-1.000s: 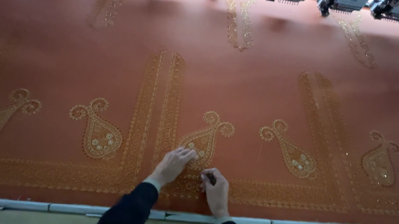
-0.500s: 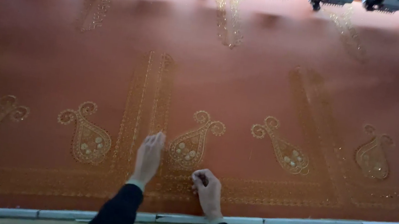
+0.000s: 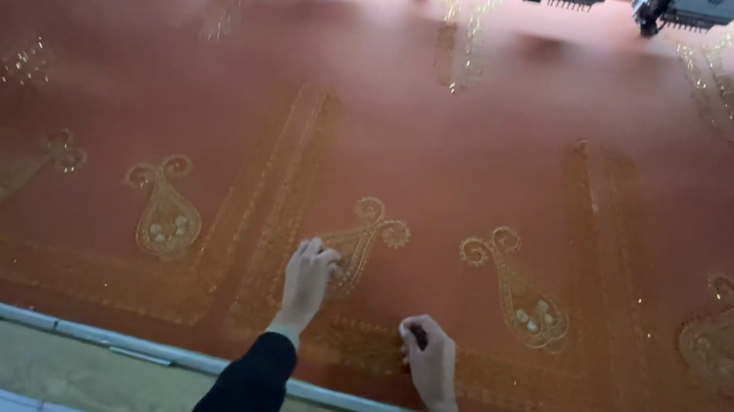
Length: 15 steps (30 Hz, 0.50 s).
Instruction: Inspecting fabric on an industrial embroidery machine and manually adjusting the machine heads.
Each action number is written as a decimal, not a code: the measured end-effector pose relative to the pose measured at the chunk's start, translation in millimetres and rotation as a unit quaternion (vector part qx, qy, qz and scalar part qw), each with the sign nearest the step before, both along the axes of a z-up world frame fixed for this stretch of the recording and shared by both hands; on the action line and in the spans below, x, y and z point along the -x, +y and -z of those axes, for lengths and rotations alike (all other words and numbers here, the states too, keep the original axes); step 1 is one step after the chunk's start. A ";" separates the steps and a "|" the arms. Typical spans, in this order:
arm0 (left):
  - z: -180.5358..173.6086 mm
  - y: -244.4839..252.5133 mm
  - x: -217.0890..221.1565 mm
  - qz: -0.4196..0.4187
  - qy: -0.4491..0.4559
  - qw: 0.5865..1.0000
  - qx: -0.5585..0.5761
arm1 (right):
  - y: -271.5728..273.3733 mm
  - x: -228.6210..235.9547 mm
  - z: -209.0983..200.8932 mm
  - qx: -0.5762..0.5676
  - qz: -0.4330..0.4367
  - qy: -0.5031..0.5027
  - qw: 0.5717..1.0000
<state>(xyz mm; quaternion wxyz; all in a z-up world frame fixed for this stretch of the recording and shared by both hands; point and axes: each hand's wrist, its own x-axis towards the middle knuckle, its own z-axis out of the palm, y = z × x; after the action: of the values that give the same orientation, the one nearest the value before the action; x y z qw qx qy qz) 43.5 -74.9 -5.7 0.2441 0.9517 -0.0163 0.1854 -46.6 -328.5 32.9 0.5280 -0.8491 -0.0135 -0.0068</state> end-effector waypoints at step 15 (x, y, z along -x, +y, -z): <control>1.8 18.3 -29.2 0.240 -0.038 0.895 -0.375 | -9.6 1.1 -0.9 -0.035 -0.031 0.027 0.999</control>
<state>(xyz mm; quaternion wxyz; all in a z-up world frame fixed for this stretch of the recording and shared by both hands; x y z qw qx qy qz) 72.7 -56.6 -7.6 -0.0946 0.9322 -0.3215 0.1370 -47.7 -338.1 33.9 0.5579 -0.8289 -0.0249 0.0319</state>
